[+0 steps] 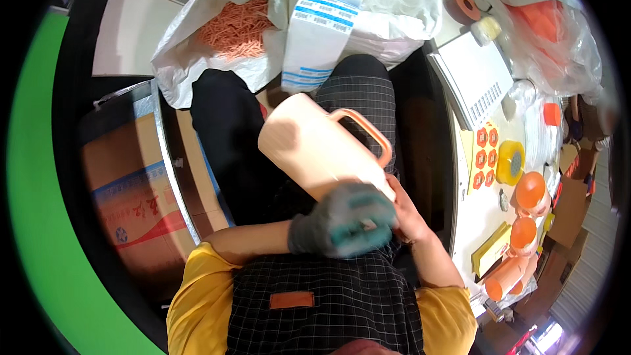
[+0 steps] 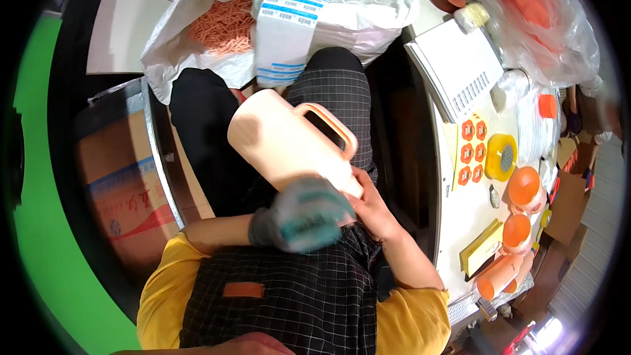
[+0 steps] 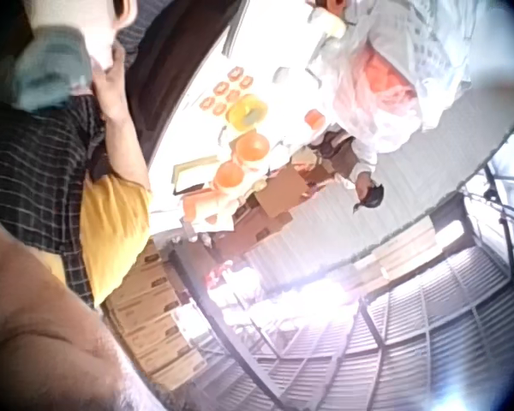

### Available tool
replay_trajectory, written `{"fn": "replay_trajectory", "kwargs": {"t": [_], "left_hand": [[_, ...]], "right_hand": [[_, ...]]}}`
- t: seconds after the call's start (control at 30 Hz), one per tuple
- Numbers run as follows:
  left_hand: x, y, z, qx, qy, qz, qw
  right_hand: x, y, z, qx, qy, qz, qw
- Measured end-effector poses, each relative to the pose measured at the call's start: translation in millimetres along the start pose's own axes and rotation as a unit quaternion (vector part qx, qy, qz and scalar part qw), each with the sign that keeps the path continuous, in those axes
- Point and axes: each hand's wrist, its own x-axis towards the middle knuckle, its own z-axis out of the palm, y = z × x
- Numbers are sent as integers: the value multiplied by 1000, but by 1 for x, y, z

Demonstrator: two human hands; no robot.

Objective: The person applies small white labels and orange stickers to the sides of pink plastic bottles by hand.

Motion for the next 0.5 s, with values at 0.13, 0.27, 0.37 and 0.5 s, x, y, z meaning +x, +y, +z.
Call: {"fn": "replay_trajectory", "kwargs": {"t": [0.13, 0.27, 0.37, 0.5], "left_hand": [[12, 2, -33, -25, 47, -22, 998], [16, -66, -108, -66, 292, -258, 919], [29, -150, -133, -68, 280, -418, 861], [20, -225, -131, -67, 10, -498, 865]], "right_hand": [[-18, -7, -7, 74, 12, -28, 997], [-29, -13, -22, 100, 106, -201, 969], [-15, -14, -32, 23, 243, -321, 915], [0, -1, -40, -127, 334, -335, 872]]}}
